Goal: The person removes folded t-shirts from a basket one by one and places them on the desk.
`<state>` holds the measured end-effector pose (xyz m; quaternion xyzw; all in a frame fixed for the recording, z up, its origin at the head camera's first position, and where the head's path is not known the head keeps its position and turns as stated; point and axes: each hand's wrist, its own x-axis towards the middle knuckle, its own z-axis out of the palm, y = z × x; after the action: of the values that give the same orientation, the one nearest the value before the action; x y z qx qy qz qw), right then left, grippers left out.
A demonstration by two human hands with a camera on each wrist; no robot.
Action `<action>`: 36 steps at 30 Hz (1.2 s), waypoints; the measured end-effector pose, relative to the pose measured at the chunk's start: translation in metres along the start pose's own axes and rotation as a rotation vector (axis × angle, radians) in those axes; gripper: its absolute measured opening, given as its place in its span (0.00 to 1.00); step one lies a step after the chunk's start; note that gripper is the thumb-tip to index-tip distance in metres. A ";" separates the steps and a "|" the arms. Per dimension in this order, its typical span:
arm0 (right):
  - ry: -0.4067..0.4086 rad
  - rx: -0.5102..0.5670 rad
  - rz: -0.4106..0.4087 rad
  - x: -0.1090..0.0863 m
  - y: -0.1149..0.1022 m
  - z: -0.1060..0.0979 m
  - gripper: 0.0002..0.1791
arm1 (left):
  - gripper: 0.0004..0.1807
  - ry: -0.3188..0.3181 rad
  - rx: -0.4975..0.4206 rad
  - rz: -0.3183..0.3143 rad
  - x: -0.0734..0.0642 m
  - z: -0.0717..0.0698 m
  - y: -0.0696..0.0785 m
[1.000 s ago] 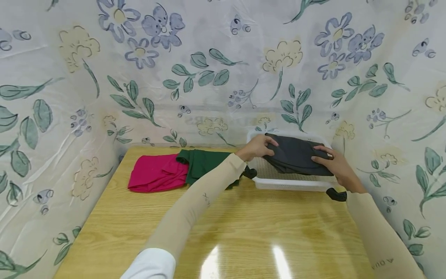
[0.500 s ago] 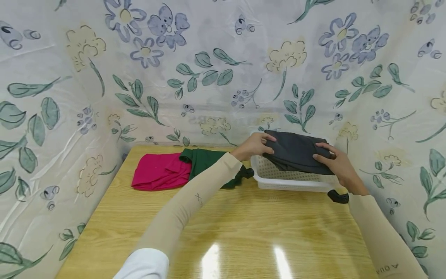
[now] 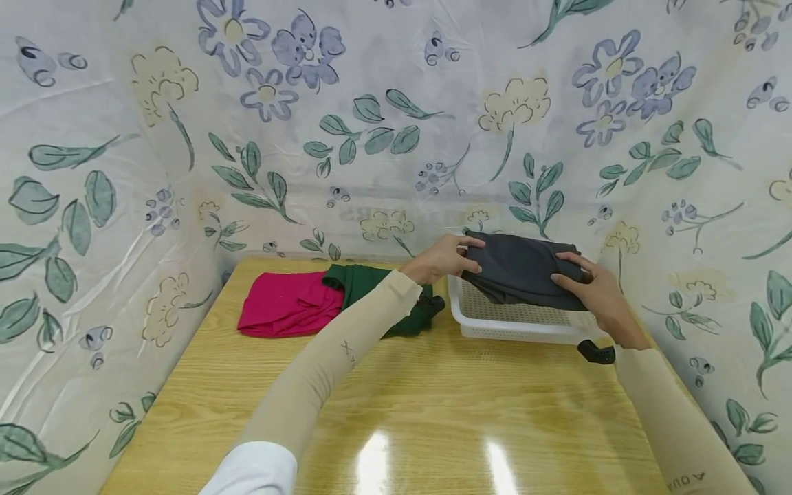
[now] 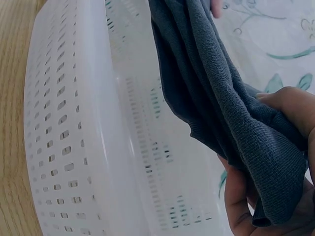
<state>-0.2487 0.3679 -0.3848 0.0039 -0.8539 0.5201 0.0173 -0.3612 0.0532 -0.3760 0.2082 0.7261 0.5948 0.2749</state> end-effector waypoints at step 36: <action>-0.023 0.034 -0.113 0.004 -0.022 0.060 0.33 | 0.35 0.029 0.093 0.119 -0.080 -0.048 -0.014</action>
<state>-0.2540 0.3047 -0.3920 0.0583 -0.8435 0.5326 0.0369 -0.3314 -0.0362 -0.3710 0.2549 0.7434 0.5785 0.2184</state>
